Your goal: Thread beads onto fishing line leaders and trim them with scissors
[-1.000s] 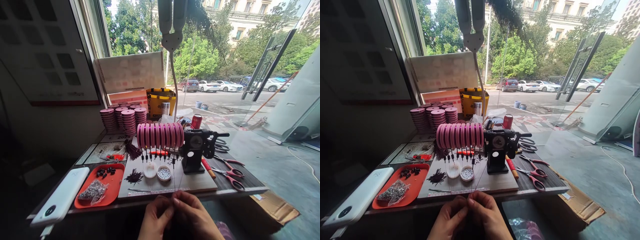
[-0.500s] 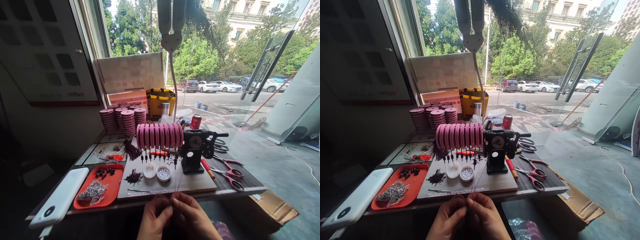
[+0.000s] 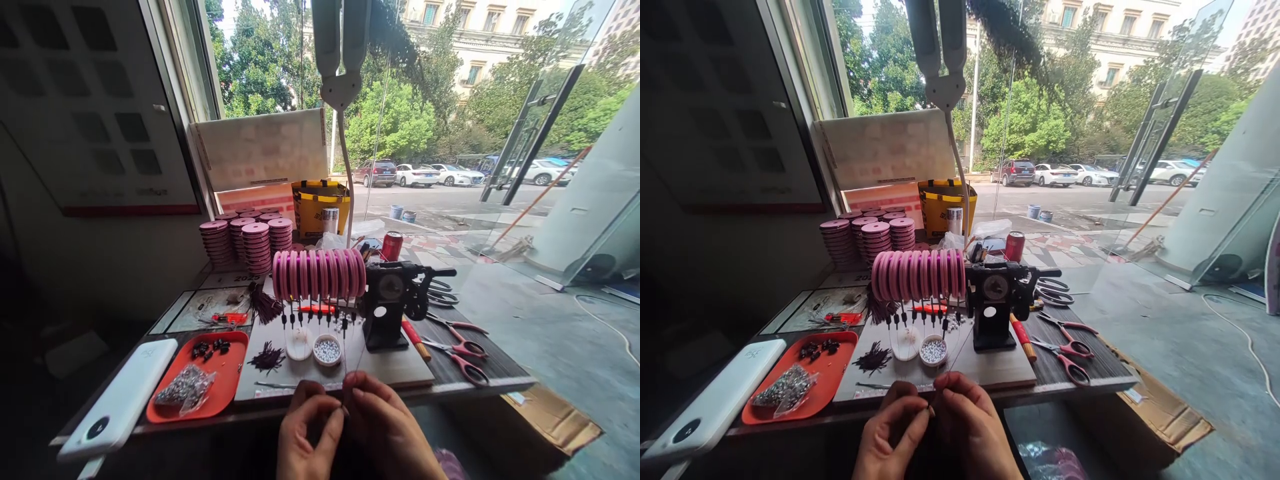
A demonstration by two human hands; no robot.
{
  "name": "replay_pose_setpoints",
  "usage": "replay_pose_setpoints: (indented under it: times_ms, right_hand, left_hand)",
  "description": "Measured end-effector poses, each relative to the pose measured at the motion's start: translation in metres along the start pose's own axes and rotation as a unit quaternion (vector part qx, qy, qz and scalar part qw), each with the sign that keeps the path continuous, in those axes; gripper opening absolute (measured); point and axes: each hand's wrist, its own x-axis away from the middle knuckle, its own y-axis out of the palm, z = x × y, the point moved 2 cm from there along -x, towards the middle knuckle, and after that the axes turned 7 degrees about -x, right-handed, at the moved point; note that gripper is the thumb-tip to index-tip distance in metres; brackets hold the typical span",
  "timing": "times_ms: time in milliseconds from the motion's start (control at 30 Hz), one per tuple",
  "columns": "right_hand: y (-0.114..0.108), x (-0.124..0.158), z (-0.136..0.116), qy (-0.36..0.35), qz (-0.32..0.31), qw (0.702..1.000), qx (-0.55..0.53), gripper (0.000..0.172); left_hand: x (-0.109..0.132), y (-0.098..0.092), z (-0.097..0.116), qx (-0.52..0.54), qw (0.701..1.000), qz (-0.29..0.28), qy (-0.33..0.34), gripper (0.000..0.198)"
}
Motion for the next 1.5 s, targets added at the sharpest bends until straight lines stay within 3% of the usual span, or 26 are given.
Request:
replay_pose_setpoints:
  times_ms: [67, 133, 300, 400, 500, 600, 700, 733, 767, 833, 900, 933, 967, 1000, 1067, 1167, 1233, 1300, 1400, 1500]
  right_hand:
    - [0.003, -0.002, 0.001, 0.01, -0.003, 1.0, -0.012, 0.032]
    - [0.006, -0.005, 0.002, 0.029, 0.005, 0.999, -0.029, 0.037]
    - [0.019, -0.004, -0.003, 0.056, -0.041, 0.997, -0.044, 0.024]
    - [0.027, -0.002, -0.009, 0.042, -0.067, 0.995, -0.061, 0.021]
    - [0.025, -0.001, -0.009, 0.046, -0.051, 0.996, -0.061, 0.023]
    - [0.012, 0.001, -0.003, 0.027, -0.029, 0.999, -0.003, 0.037]
    - [-0.003, 0.009, -0.001, -0.093, -0.03, 0.977, 0.192, 0.036]
    - [-0.007, 0.014, -0.002, -0.158, -0.031, 0.944, 0.288, 0.03]
    - [-0.009, 0.019, -0.005, -0.231, -0.033, 0.891, 0.388, 0.022]
    - [-0.008, 0.03, -0.012, -0.376, -0.047, 0.726, 0.573, 0.012]
    - [0.001, 0.039, -0.019, -0.483, -0.086, 0.525, 0.696, 0.02]
    - [0.008, 0.042, -0.023, -0.518, -0.113, 0.439, 0.725, 0.025]
    - [0.016, 0.042, -0.028, -0.54, -0.144, 0.374, 0.74, 0.03]
    - [0.025, 0.041, -0.033, -0.548, -0.178, 0.336, 0.745, 0.033]
    - [0.046, 0.034, -0.044, -0.528, -0.237, 0.328, 0.747, 0.035]
    - [0.069, 0.015, -0.055, -0.403, -0.321, 0.359, 0.778, 0.019]
    - [0.076, 0.004, -0.057, -0.345, -0.351, 0.355, 0.795, 0.015]
    - [0.078, -0.004, -0.057, -0.335, -0.362, 0.352, 0.796, 0.017]
    - [0.077, -0.012, -0.055, -0.318, -0.341, 0.376, 0.801, 0.014]
    - [0.078, -0.016, -0.057, -0.273, -0.294, 0.401, 0.823, 0.022]
  left_hand:
    - [-0.001, 0.001, -0.009, 0.096, 0.991, -0.029, -0.093, 0.028]
    - [-0.002, 0.002, -0.013, 0.14, 0.981, -0.042, -0.124, 0.032]
    - [-0.002, -0.001, -0.001, 0.024, 1.0, 0.004, 0.018, 0.027]
    - [-0.001, 0.004, -0.002, 0.154, 0.983, -0.022, -0.096, 0.022]
    - [0.003, 0.009, -0.008, 0.271, 0.933, -0.042, -0.233, 0.016]
    - [0.006, 0.005, -0.011, 0.285, 0.913, -0.016, -0.292, 0.013]
    - [0.003, -0.001, -0.009, 0.214, 0.937, -0.049, -0.271, 0.013]
    - [0.001, -0.003, -0.007, 0.164, 0.957, -0.061, -0.232, 0.012]
    - [-0.001, -0.004, -0.004, 0.101, 0.978, -0.066, -0.173, 0.013]
    - [-0.003, -0.005, 0.003, -0.032, 0.998, -0.047, -0.033, 0.014]
    - [-0.002, -0.005, 0.009, -0.141, 0.987, -0.019, 0.078, 0.013]
    - [-0.001, -0.004, 0.011, -0.177, 0.978, -0.012, 0.11, 0.013]
    - [-0.001, -0.003, 0.012, -0.2, 0.972, -0.01, 0.126, 0.013]
    - [0.0, -0.003, 0.013, -0.209, 0.969, -0.012, 0.131, 0.013]
    - [-0.003, -0.004, 0.012, -0.185, 0.975, -0.031, 0.117, 0.016]
    - [-0.011, -0.008, 0.006, -0.095, 0.991, -0.076, 0.05, 0.025]
    - [-0.017, -0.01, 0.002, -0.048, 0.994, -0.096, -0.002, 0.028]
    - [-0.019, -0.01, 0.001, -0.034, 0.995, -0.095, -0.02, 0.029]
    - [-0.016, -0.009, 0.006, -0.113, 0.99, -0.031, 0.079, 0.022]
    - [-0.008, -0.006, 0.012, -0.214, 0.937, 0.047, 0.271, 0.015]
